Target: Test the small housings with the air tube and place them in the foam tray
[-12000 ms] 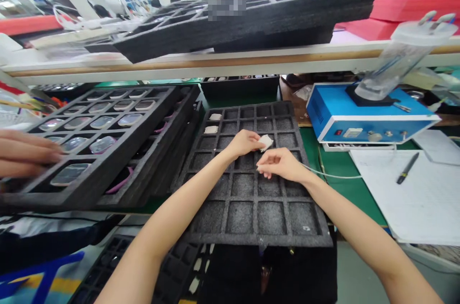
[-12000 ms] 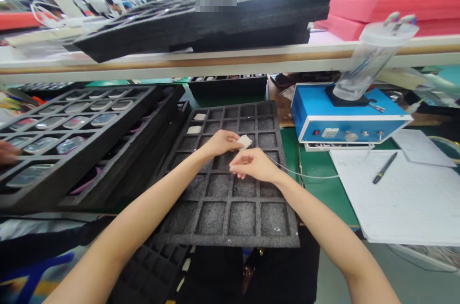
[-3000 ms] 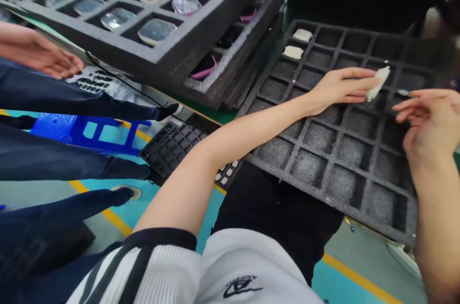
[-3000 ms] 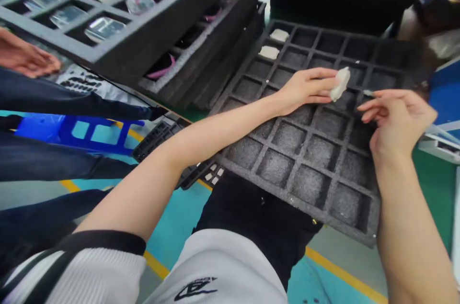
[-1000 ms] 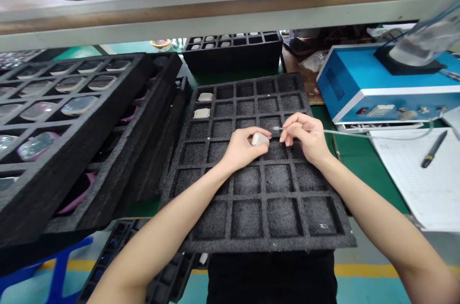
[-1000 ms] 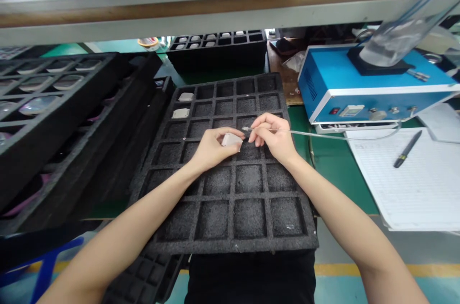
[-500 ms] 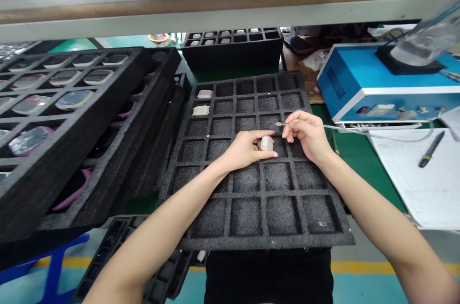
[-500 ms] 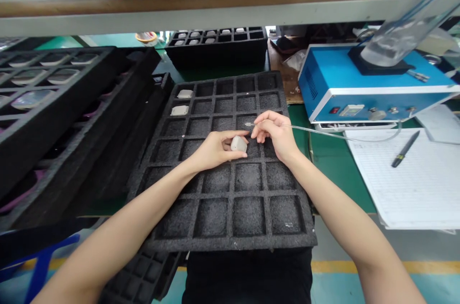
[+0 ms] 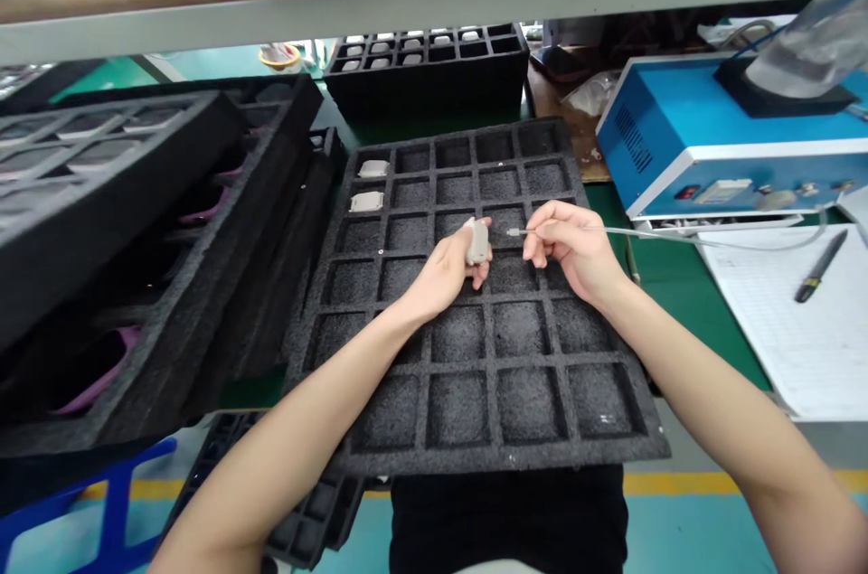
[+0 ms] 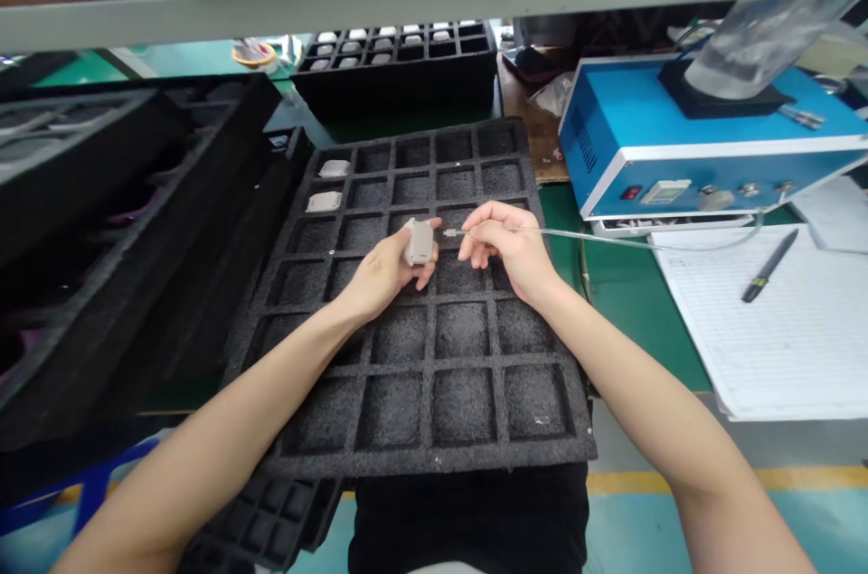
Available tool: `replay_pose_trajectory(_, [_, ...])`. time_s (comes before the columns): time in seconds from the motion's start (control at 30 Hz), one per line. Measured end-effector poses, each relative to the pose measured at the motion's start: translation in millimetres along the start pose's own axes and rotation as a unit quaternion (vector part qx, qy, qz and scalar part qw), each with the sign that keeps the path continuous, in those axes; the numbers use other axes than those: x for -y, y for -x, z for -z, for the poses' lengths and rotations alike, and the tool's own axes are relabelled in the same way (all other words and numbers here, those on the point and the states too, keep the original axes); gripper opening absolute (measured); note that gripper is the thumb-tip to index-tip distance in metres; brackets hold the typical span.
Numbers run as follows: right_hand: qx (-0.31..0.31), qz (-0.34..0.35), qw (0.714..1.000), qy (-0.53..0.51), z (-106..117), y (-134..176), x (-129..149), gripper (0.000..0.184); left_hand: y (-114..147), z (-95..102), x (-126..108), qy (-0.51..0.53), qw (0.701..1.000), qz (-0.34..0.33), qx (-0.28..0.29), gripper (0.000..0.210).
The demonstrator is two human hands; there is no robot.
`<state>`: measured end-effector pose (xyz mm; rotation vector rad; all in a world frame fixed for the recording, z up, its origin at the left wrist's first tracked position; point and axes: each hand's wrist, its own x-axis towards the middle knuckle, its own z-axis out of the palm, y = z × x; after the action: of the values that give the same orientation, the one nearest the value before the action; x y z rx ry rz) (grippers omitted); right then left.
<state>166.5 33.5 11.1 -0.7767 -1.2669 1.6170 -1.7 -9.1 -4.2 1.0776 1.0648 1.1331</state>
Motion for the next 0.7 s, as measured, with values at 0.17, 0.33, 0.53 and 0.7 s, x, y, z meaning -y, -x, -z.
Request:
replay_pose_trajectory(0.17, [-0.022, 0.053, 0.998, 0.006, 1.5, 1.6, -0.6, 0.002, 0.2, 3.1, 0.2, 0.010, 0.998, -0.057, 0.024, 0.035])
replay_pose_trajectory(0.33, [-0.029, 0.122, 0.991, 0.045, 1.0, 5.4, -1.6, 0.004, 1.4, 4.4, -2.3, 0.046, 0.996, -0.058, 0.045, 0.032])
replay_pose_trajectory(0.53, [-0.042, 0.153, 0.984, 0.082, -0.6, 7.0, -2.8, 0.006, 2.3, 2.6, -3.0, 0.081, 0.994, -0.037, 0.065, 0.033])
replay_pose_trajectory(0.7, [-0.043, 0.147, 0.985, 0.083, -0.4, 6.0, -3.6, 0.008, 0.7, 1.9, -3.7, 0.080, 0.994, -0.038, 0.070, 0.034])
